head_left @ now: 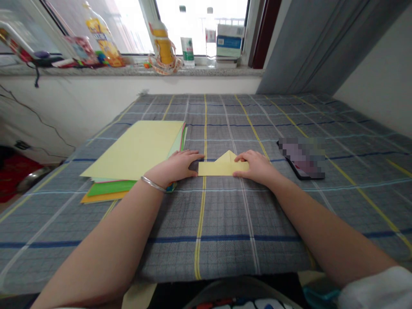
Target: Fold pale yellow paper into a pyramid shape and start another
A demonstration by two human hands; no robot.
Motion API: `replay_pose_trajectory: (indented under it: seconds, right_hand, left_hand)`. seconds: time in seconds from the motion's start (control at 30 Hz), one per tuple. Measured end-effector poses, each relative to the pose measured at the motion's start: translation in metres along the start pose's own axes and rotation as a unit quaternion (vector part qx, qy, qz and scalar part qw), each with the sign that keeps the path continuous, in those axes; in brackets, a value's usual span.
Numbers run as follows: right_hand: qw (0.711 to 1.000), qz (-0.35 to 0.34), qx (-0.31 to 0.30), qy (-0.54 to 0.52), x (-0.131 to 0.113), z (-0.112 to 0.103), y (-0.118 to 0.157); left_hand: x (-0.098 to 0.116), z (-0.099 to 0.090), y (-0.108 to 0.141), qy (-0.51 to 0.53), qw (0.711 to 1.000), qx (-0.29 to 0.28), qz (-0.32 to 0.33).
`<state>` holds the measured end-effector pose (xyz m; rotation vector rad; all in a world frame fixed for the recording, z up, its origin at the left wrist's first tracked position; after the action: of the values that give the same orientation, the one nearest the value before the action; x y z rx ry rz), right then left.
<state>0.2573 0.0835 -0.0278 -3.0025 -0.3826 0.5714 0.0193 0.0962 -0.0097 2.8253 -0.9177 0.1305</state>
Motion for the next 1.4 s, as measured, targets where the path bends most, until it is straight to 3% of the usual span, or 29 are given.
replay_pose_trajectory:
  seconds: [0.1, 0.2, 0.23, 0.3, 0.4, 0.5, 0.63, 0.97, 1.2, 1.4]
  right_hand:
    - [1.000, -0.014, 0.011, 0.001, 0.000, 0.000, 0.000]
    - [0.999, -0.037, 0.032, -0.003, -0.002, -0.002, 0.001]
    - [0.998, -0.050, 0.040, -0.005, -0.003, -0.002, 0.002]
    - [0.994, -0.091, 0.057, -0.009, -0.007, -0.004, 0.004]
    - [0.979, -0.190, 0.072, -0.003, -0.019, -0.007, 0.011]
    - [0.963, -0.259, 0.074, 0.027, -0.029, -0.009, 0.018]
    - [0.956, -0.281, 0.030, 0.084, -0.036, -0.007, 0.022]
    - [0.949, -0.255, -0.042, 0.180, -0.044, -0.014, 0.028]
    - [0.952, -0.238, -0.046, 0.185, -0.039, -0.021, 0.032]
    - [0.960, -0.222, -0.047, 0.165, -0.018, -0.029, 0.037]
  left_hand:
    - [0.002, -0.004, 0.002, 0.026, 0.999, 0.024, 0.030]
    - [0.006, -0.021, 0.005, 0.002, 0.990, 0.136, -0.029]
    - [0.012, -0.026, 0.005, -0.011, 0.984, 0.179, -0.019]
    - [0.034, -0.031, 0.005, -0.021, 0.970, 0.232, 0.063]
    - [0.070, -0.016, 0.001, -0.048, 0.955, 0.193, 0.220]
    - [0.088, 0.002, -0.005, -0.096, 0.950, 0.141, 0.262]
    - [0.097, 0.011, -0.007, -0.141, 0.946, 0.115, 0.268]
    - [0.096, 0.010, -0.004, -0.131, 0.954, 0.111, 0.246]
    - [0.097, 0.009, -0.003, -0.149, 0.951, 0.110, 0.247]
    - [0.100, 0.006, -0.001, -0.156, 0.952, 0.101, 0.244]
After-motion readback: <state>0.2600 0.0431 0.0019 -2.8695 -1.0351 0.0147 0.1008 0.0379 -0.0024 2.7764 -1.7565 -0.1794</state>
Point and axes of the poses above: each hand's wrist, its own y-axis away from the middle knuckle, its own z-axis out of the palm, x = y × z, the point moved 6 cm from there along -y, towards the middle knuckle, and after that the axes turned 3 degrees about z, right-handed, at the moved point
